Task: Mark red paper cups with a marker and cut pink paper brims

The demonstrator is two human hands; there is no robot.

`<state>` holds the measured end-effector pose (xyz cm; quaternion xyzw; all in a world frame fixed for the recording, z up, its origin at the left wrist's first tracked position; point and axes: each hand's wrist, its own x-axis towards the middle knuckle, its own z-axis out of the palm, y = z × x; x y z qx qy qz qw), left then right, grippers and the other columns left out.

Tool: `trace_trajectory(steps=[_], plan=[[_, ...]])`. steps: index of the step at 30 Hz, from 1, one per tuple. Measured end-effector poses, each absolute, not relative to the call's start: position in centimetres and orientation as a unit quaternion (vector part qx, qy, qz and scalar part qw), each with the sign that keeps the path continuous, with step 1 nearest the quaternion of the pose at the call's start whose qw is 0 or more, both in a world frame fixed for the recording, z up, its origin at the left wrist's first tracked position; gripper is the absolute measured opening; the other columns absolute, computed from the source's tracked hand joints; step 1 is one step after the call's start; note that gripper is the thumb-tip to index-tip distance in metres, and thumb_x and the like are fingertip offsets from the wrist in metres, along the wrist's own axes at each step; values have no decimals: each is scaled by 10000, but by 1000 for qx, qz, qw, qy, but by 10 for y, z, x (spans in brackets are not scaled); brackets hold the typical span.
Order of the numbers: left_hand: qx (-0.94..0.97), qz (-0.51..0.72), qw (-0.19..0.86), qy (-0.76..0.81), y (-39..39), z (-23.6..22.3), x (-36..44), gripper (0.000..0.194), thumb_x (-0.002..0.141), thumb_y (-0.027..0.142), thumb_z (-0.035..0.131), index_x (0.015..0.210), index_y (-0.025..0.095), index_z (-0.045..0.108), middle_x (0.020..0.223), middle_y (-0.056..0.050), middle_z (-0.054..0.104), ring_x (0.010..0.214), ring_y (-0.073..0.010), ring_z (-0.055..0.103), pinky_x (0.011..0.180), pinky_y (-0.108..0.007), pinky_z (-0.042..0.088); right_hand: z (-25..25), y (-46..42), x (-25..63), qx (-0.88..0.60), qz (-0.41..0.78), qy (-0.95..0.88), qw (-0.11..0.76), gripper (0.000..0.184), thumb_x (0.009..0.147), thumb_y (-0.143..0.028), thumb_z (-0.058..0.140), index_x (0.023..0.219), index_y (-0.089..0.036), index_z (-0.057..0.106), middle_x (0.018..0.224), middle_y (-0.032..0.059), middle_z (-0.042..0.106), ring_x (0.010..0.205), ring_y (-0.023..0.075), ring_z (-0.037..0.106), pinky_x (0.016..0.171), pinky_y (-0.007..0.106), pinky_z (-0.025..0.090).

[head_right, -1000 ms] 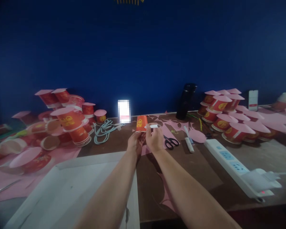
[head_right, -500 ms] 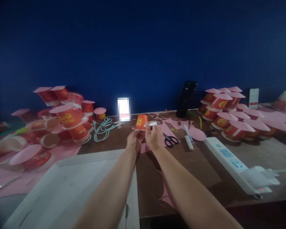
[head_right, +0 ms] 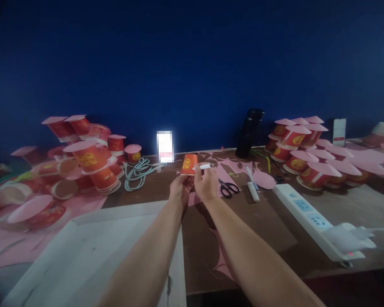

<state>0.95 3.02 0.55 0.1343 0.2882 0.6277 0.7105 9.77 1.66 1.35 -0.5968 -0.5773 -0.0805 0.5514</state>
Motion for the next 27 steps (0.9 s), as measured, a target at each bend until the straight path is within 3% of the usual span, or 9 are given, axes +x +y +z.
trace_trajectory(steps=[12,27], plan=[[125,629,714,280,32,4,11,99,655,54,611,680,124,545,621,-46,631,549,-126,616,667,-291,513,18,14,98,-601,-69,-579,546,343,919,-439,378,897,-172,591,850,102,674,765,226,609,729,357,467],[126,624,712,297,33,5,9,91,664,62,605,686,131,550,604,-33,621,535,-110,599,639,-262,512,17,14,98,-605,-68,-582,540,322,917,-427,393,877,-177,593,848,97,676,775,229,609,751,360,460]])
